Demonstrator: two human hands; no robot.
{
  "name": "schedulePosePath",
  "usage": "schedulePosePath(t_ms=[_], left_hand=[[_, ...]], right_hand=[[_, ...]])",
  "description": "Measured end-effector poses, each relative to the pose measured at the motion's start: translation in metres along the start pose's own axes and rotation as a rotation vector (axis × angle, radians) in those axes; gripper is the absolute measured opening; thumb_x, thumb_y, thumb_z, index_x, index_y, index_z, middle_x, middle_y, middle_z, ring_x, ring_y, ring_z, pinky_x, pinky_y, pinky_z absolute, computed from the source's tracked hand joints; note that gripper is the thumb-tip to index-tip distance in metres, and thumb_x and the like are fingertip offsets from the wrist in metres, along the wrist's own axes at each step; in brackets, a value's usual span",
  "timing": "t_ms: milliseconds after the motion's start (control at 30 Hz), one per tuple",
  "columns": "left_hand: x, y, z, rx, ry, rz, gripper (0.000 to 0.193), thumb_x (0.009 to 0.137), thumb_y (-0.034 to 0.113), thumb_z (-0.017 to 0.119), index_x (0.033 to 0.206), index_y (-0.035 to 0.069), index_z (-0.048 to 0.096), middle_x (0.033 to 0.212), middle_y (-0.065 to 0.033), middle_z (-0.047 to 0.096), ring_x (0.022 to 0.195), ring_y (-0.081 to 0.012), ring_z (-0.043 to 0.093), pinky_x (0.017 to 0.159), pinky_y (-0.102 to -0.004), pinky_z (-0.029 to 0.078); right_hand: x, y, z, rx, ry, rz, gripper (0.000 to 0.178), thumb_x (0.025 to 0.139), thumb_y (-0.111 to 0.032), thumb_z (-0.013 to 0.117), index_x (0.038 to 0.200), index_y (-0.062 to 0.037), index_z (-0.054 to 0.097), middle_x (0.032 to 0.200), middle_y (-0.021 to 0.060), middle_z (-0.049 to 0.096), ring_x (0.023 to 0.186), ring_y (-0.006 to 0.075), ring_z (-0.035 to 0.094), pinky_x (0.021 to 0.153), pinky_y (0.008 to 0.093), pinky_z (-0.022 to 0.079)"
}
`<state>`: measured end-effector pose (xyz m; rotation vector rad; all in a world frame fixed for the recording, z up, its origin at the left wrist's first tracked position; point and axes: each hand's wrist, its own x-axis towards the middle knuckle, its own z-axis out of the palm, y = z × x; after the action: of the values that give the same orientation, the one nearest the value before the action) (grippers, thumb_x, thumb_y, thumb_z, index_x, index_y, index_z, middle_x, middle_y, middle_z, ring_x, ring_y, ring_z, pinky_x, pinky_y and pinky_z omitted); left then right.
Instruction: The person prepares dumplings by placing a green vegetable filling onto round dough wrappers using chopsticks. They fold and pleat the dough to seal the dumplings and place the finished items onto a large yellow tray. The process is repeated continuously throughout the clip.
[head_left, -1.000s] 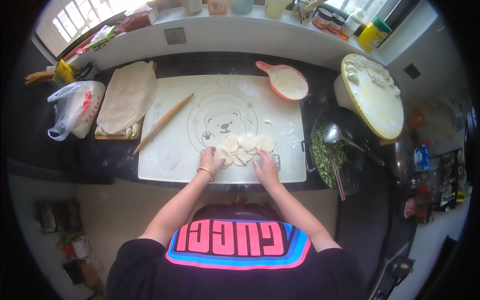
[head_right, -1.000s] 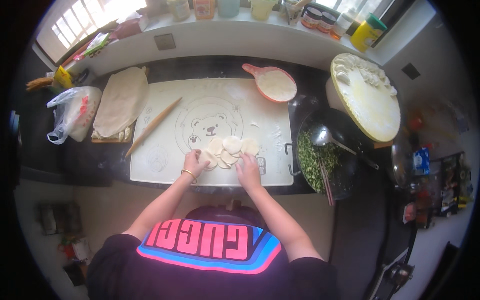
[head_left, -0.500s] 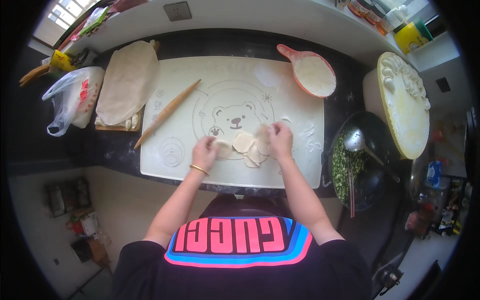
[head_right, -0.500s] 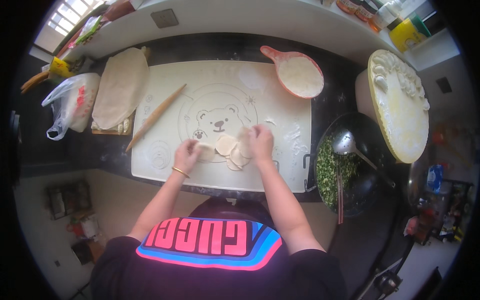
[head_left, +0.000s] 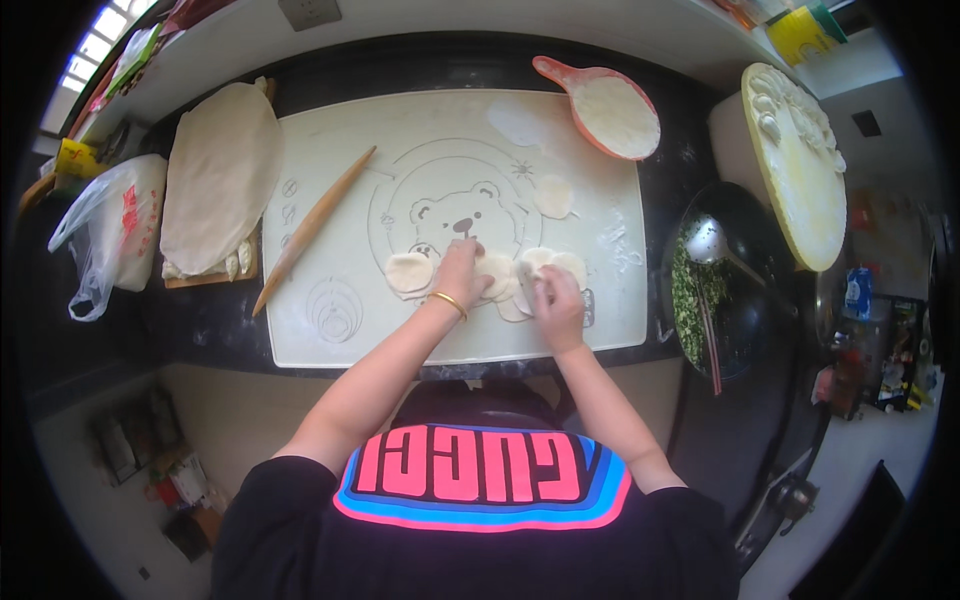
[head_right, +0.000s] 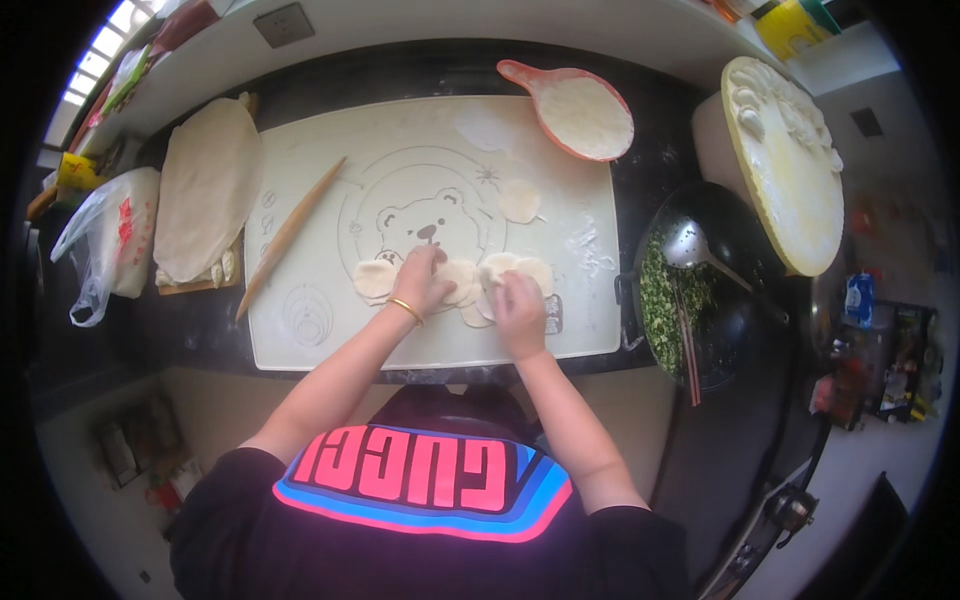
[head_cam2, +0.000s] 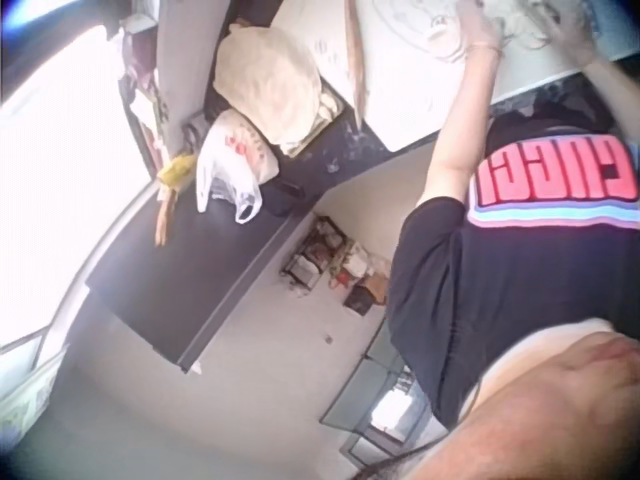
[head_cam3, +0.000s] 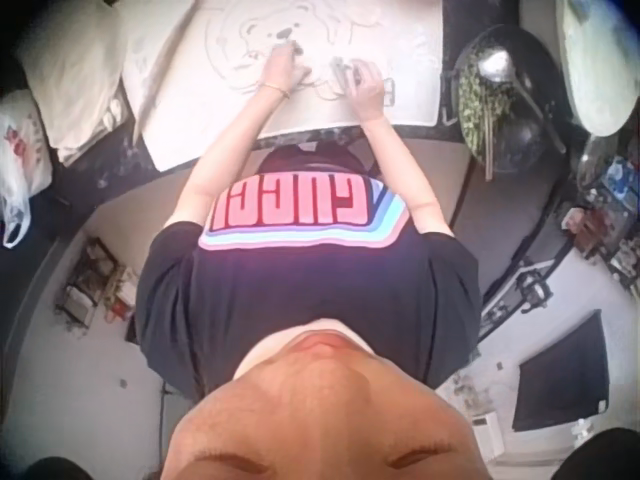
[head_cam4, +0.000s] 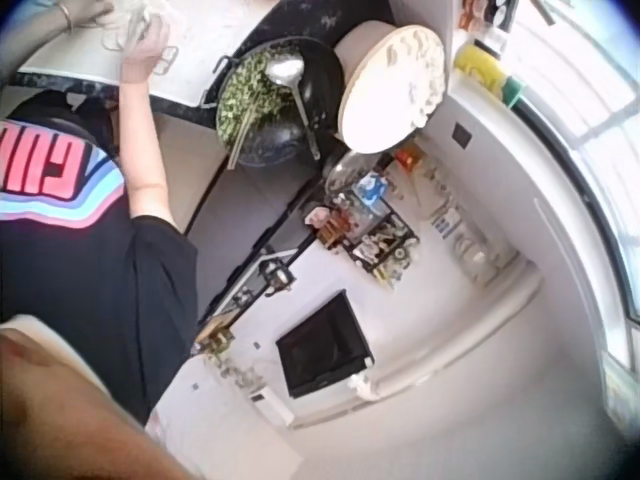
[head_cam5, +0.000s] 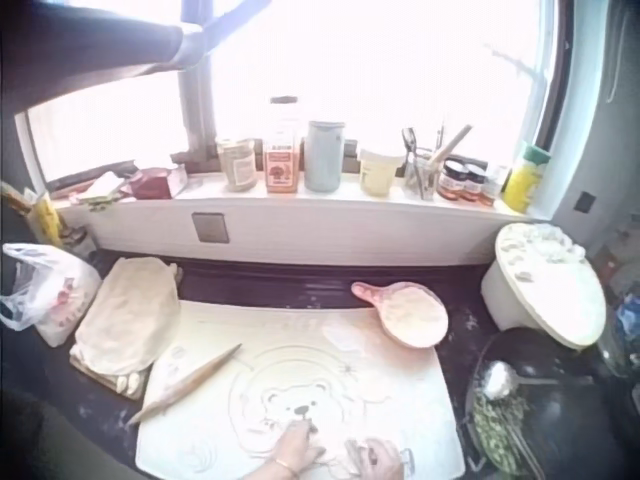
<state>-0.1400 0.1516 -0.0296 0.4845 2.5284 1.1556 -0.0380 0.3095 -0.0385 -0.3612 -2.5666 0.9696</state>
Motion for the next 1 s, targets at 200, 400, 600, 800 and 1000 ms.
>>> schedulePosePath(t_ms=[200, 400, 600, 800, 1000], left_hand=[[-0.002, -0.006, -0.003, 0.018, -0.025, 0.114, 0.027, 0.063, 0.005, 0.067, 0.085, 0.004, 0.053, 0.086, -0.0123, 0.050, 0.082, -0.0279, 0.051, 0.071, -0.0348, 0.043], [-0.016, 0.006, -0.015, 0.213, -0.134, 0.313, 0.034, 0.063, 0.012, 0.069, 0.095, 0.009, 0.056, 0.102, -0.0119, 0.052, 0.095, -0.0288, 0.050, 0.081, -0.0356, 0.043], [-0.021, -0.018, -0.021, 0.397, -0.097, 0.837, 0.028, 0.069, 0.017, 0.062, 0.095, 0.008, 0.057, 0.109, -0.0108, 0.053, 0.106, -0.0274, 0.049, 0.085, -0.0375, 0.042], [-0.007, -0.030, -0.015, 0.319, -0.125, 0.964, 0.019, 0.070, 0.016, 0.060, 0.087, 0.006, 0.056, 0.108, -0.0097, 0.054, 0.104, -0.0270, 0.051, 0.082, -0.0373, 0.044], [0.004, -0.028, -0.015, 0.252, -0.155, 0.976, 0.016, 0.071, 0.016, 0.062, 0.082, 0.006, 0.055, 0.097, -0.0081, 0.058, 0.095, -0.0253, 0.055, 0.077, -0.0361, 0.045]], right_hand=[[0.019, 0.002, -0.030, 0.732, 0.322, 0.591, 0.025, 0.080, 0.005, 0.049, 0.105, 0.0066, 0.048, 0.106, 0.0140, 0.056, 0.098, 0.0206, 0.056, 0.086, 0.0289, 0.044], [0.060, 0.037, -0.013, -0.075, 0.223, 0.192, 0.039, 0.082, -0.002, 0.045, 0.120, 0.0026, 0.044, 0.121, 0.0208, 0.048, 0.116, 0.0339, 0.042, 0.095, 0.0396, 0.036], [0.045, 0.034, -0.014, -0.240, -0.202, 0.012, 0.045, 0.083, -0.012, 0.044, 0.126, 0.0000, 0.039, 0.135, 0.0212, 0.031, 0.126, 0.0376, 0.026, 0.104, 0.0452, 0.018], [0.006, 0.029, -0.020, -0.266, -0.023, 0.007, 0.048, 0.078, -0.021, 0.055, 0.121, -0.0006, 0.044, 0.128, 0.0221, 0.036, 0.120, 0.0350, 0.032, 0.099, 0.0461, 0.024], [0.000, -0.018, 0.002, -0.247, 0.076, -0.092, 0.046, 0.070, -0.022, 0.066, 0.110, -0.0034, 0.052, 0.110, 0.0156, 0.049, 0.105, 0.0305, 0.043, 0.090, 0.0451, 0.032]])
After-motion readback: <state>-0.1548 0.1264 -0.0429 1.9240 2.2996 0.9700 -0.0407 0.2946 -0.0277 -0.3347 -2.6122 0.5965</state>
